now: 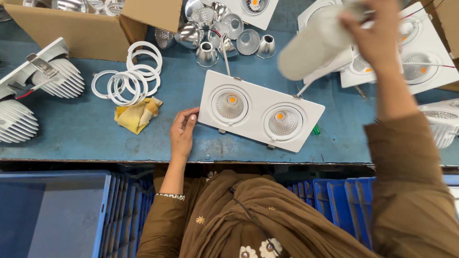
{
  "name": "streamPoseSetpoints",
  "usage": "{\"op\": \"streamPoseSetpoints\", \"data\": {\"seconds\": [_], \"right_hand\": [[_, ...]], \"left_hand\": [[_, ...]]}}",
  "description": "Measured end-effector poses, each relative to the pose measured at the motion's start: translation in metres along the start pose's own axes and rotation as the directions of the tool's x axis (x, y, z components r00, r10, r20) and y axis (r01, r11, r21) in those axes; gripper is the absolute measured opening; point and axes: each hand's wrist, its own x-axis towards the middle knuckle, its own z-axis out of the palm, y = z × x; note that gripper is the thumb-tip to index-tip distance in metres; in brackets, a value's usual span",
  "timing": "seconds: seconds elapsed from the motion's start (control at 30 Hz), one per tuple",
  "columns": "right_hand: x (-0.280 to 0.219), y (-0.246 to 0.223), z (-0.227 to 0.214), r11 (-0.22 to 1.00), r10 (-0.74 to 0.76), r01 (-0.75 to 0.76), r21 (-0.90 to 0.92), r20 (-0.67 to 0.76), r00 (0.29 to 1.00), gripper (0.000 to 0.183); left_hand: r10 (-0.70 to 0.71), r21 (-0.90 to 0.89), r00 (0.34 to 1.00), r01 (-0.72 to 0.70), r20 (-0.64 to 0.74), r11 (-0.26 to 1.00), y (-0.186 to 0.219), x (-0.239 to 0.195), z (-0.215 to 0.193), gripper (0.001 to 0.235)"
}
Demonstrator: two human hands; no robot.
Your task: The person cleans the interior of a dual recessed light fixture housing using a cloth and liquid from a squeeze bottle. They then install the LED modules, glass lenses, and white plastic rings into the housing.
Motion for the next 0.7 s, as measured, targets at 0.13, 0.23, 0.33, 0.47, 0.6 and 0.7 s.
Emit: {"op": "streamPoseSetpoints", "data": {"seconds": [0.13, 0.23, 0.33, 0.47, 0.6, 0.7], "right_hand": [[0.034, -0.03, 0.085, 0.961, 0.264, -0.276, 0.026, 0.215, 0.94, 0.038], [0.05, -0.063, 0.1, 0.985, 0.152, -0.132, -0.111, 0.188, 0.97, 0.045], [0.065, -0.111, 0.094, 0.978, -0.06, 0.073, -0.194, 0.073, 0.996, 0.043], [0.028, -0.193, 0.115, 0.968, 0.179, -0.23, 0.104, 0.36, 0.916, 0.055], [-0.013, -0.214, 0.133, 0.944, 0.236, -0.32, 0.08, 0.516, 0.824, 0.058], [-0.018, -0.208, 0.138, 0.924, 0.329, -0.382, 0.031, 0.446, 0.832, 0.053]], "left_hand": [[0.002, 0.009, 1.0, -0.002, -0.005, 1.0, 0.001, -0.001, 0.001, 0.027], [-0.023, 0.004, 1.0, 0.023, -0.005, 1.0, -0.002, -0.001, 0.0, 0.028], [0.083, 0.099, 0.997, -0.083, 0.006, 0.992, -0.004, 0.001, -0.004, 0.031], [-0.027, 0.083, 0.999, 0.029, -0.019, 0.996, -0.007, 0.002, -0.004, 0.034], [0.016, 0.04, 1.0, -0.015, -0.023, 0.999, -0.007, -0.002, -0.003, 0.034], [0.036, 0.018, 0.999, -0.036, -0.002, 0.999, -0.004, -0.003, -0.001, 0.032]]}}
